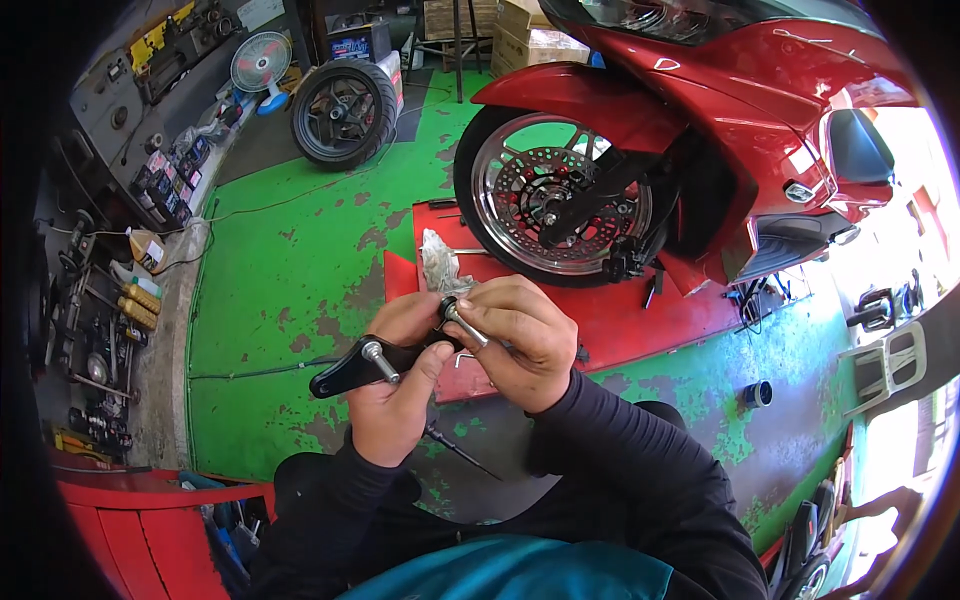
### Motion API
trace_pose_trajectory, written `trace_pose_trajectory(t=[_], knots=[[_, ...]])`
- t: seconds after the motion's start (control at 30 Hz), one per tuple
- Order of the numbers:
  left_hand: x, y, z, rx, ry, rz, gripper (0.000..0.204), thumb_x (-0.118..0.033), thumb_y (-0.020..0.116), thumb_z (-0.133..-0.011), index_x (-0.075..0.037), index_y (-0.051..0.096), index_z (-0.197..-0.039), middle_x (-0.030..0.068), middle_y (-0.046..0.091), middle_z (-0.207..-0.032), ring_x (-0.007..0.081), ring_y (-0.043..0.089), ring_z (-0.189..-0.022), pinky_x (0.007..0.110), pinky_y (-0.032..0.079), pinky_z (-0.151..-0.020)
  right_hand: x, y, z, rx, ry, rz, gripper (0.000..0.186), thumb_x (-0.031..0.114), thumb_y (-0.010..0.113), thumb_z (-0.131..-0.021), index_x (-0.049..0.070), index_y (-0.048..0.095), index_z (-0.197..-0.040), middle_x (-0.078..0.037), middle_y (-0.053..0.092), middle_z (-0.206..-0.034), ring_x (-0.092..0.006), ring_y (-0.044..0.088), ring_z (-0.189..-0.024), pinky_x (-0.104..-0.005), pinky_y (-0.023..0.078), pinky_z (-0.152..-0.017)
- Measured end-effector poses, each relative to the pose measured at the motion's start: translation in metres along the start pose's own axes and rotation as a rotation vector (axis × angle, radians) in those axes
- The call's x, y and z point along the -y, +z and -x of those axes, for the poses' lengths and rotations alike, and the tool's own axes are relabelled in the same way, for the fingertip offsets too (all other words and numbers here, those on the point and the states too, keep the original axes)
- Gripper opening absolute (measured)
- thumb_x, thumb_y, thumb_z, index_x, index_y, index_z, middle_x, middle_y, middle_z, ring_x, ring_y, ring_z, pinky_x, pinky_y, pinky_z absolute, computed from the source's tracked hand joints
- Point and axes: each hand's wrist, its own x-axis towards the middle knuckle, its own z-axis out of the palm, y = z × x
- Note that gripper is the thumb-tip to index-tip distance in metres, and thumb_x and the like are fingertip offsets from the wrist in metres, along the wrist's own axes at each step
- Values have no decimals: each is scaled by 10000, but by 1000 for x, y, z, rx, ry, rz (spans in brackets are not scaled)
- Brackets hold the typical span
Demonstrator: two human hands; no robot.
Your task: Servicing and reinstalling a motorcycle front brake caliper.
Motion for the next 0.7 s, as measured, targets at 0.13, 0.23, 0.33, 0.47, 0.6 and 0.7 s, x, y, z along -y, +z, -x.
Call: trace_pose_trajectory(t=[0.13, 0.23, 0.33, 0.47, 0.6, 0.7], knots=[[1, -8, -8, 91, 89, -192, 320, 25, 665, -897, -3, 654, -1216, 148, 581, -1284, 251, 584, -1197, 345, 476, -1001, 0, -4, -2, 28, -45, 20, 331, -80, 821, -695, -6, 703, -995, -112, 687, -916, -272, 677, -846, -355, 560, -730], [3, -10, -12, 111, 165, -175, 294, 9, 670, -908, -7, 665, -1202, 136, 613, -1248, 238, 590, -1192, 336, 474, -1008, 0, -3, -1, 35, -82, 44, 336, -77, 818, -694, -4, 705, -1001, -113, 686, -917, -273, 677, -843, -356, 562, -729], [9, -12, -12, 144, 45, -25, 274, 11, 659, -922, -1, 665, -1196, 143, 640, -1209, 216, 611, -1151, 316, 492, -982, -1, -2, -1, 23, -122, 69, 338, -74, 816, -693, 1, 708, -1004, -114, 684, -917, -279, 677, -837, -358, 564, -727], [3, -10, -11, 146, 39, 1, 246, 19, 658, -922, 5, 670, -1167, 149, 657, -1188, 201, 642, -1081, 303, 517, -938, 1, -6, -3, 27, -154, 89, 334, -44, 820, -684, 28, 722, -995, -96, 675, -918, -268, 652, -840, -362, 553, -726], [-2, -13, -8, 114, 65, -62, 218, 49, 675, -898, 14, 680, -1113, 152, 672, -1174, 188, 664, -1020, 295, 536, -897, 2, -15, -5, 112, -263, 232, 337, -2, 826, -674, 57, 737, -993, -67, 663, -927, -244, 612, -845, -373, 534, -727], [2, -13, -7, 90, 87, -47, 214, 72, 690, -872, 19, 683, -1078, 148, 687, -1139, 194, 671, -996, 302, 539, -889, 2, -16, -4, 150, -281, 225, 345, 31, 824, -673, 72, 745, -1007, -43, 654, -932, -226, 574, -840, -381, 517, -725]])
